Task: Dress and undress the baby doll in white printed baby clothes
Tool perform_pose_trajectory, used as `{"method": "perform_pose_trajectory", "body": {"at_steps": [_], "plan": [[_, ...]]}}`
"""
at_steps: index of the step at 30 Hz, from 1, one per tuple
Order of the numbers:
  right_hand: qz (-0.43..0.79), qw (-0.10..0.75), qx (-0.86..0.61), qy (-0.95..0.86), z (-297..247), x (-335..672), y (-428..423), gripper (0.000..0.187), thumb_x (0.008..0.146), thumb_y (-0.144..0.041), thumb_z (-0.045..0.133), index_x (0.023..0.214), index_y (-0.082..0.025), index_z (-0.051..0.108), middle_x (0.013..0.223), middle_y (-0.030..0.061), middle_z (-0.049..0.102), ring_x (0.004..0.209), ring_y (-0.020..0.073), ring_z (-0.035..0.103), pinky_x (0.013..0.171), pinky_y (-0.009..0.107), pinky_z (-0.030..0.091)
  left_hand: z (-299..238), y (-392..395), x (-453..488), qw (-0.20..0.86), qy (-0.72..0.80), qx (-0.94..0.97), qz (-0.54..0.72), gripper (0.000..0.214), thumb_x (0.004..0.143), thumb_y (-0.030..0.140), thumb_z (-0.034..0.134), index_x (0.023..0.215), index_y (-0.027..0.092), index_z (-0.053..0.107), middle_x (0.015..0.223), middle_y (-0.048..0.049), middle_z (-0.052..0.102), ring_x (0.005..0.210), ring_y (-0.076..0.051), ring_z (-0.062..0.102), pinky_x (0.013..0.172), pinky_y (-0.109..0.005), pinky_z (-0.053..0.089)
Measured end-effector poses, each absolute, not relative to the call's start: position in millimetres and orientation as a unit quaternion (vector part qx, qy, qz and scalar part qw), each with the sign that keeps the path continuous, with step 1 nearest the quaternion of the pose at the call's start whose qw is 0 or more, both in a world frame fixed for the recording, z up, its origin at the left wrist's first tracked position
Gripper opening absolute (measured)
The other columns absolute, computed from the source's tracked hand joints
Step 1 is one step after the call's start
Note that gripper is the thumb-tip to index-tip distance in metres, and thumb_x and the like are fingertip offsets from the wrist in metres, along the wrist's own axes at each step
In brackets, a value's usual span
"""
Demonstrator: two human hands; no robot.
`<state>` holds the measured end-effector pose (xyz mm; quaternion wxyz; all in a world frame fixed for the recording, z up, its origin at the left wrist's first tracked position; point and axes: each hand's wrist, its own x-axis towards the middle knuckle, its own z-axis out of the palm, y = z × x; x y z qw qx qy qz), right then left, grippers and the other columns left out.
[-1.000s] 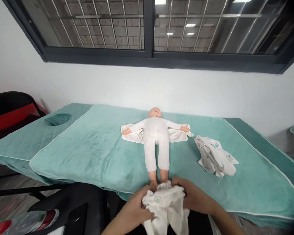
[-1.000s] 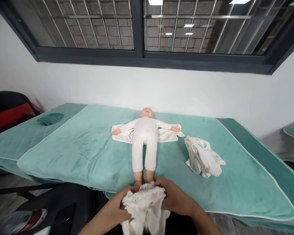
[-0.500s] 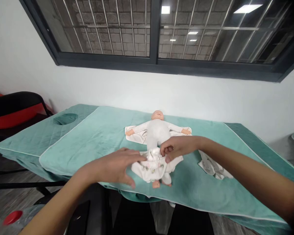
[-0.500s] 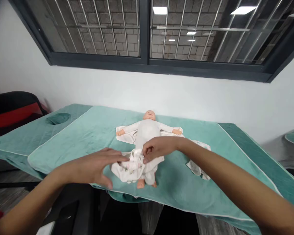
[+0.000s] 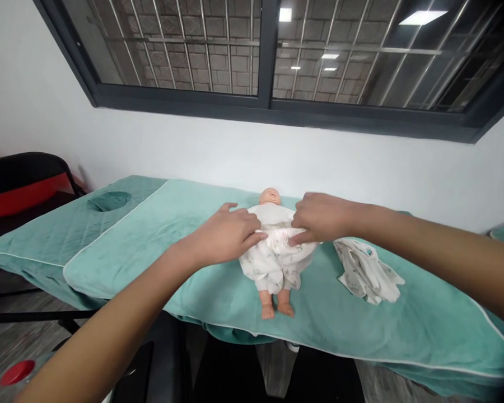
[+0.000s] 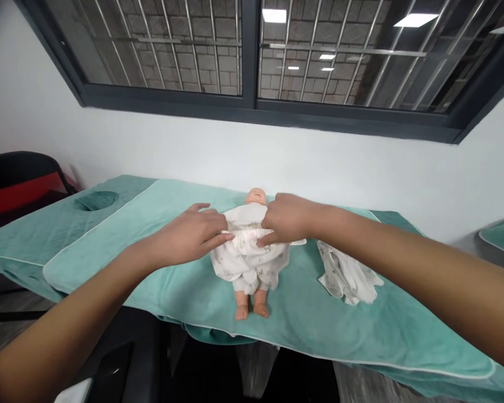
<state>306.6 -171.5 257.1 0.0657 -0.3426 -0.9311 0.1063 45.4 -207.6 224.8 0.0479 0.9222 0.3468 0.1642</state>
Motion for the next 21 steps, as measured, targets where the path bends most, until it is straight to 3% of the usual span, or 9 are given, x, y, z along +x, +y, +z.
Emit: {"method": "perform_pose_trajectory", "body": {"at_steps": [4, 7, 12, 16, 21], "plan": [[0.092, 0.193, -0.347, -0.913, 290.5, 316.1, -170.2, 0.046, 0.073, -0.057, 0.077, 0.053, -0.02, 0.058, 0.054, -0.002, 0.052, 0.08, 0.0186, 0.056, 0.081, 0.034, 0.037, 237.5, -199.1, 47.5, -0.049, 0.382, 0.868, 0.314, 0.017, 0.092, 0.036, 0.055, 0.09, 0.02, 0.062, 0.095, -0.005, 0.062, 0.1, -0.026, 0.056, 0.107, -0.052, 0.032], [0.139, 0.321, -0.363, -0.864, 306.7, 318.3, -172.3, 0.038, 0.077, -0.05, 0.076, 0.062, -0.018, 0.062, 0.07, -0.0006, 0.061, 0.086, 0.0191, 0.059, 0.082, 0.035, 0.042, 244.9, -193.7, 48.8, -0.028, 0.394, 0.784, 0.478, 0.016, 0.092, 0.035, 0.057, 0.094, 0.02, 0.06, 0.111, -0.0064, 0.059, 0.108, -0.023, 0.054, 0.099, -0.042, 0.042], [0.358, 0.497, -0.339, -0.714, 306.1, 292.4, -173.6, 0.041, 0.085, -0.057, 0.065, 0.08, -0.017, 0.061, 0.081, 0.0002, 0.061, 0.084, 0.0164, 0.063, 0.075, 0.033, 0.052, 232.9, -185.7, 74.1, 0.193, 0.372, 0.672, 0.61, 0.033, 0.095, 0.045, 0.054, 0.119, 0.022, 0.053, 0.119, -0.0063, 0.058, 0.109, -0.02, 0.056, 0.093, -0.035, 0.048], [0.469, 0.517, -0.302, -0.649, 296.6, 256.3, -166.6, 0.045, 0.086, -0.064, 0.062, 0.087, -0.018, 0.057, 0.084, 0.0018, 0.062, 0.08, 0.0158, 0.065, 0.07, 0.031, 0.056, 192.2, -190.0, 109.1, 0.34, 0.339, 0.669, 0.568, 0.073, 0.073, 0.041, 0.081, 0.134, 0.022, 0.046, 0.136, -0.0091, 0.053, 0.126, -0.027, 0.051, 0.105, -0.038, 0.043], [0.485, 0.51, -0.326, -0.631, 252.9, 243.5, -132.2, 0.048, 0.086, -0.068, 0.058, 0.086, -0.019, 0.057, 0.085, 0.0032, 0.065, 0.077, 0.0154, 0.064, 0.071, 0.031, 0.056, 140.9, -197.5, 102.0, 0.566, 0.338, 0.495, 0.565, 0.06, 0.076, 0.037, 0.076, 0.129, 0.017, 0.056, 0.122, -0.011, 0.067, 0.108, -0.03, 0.064, 0.093, -0.041, 0.051]]}}
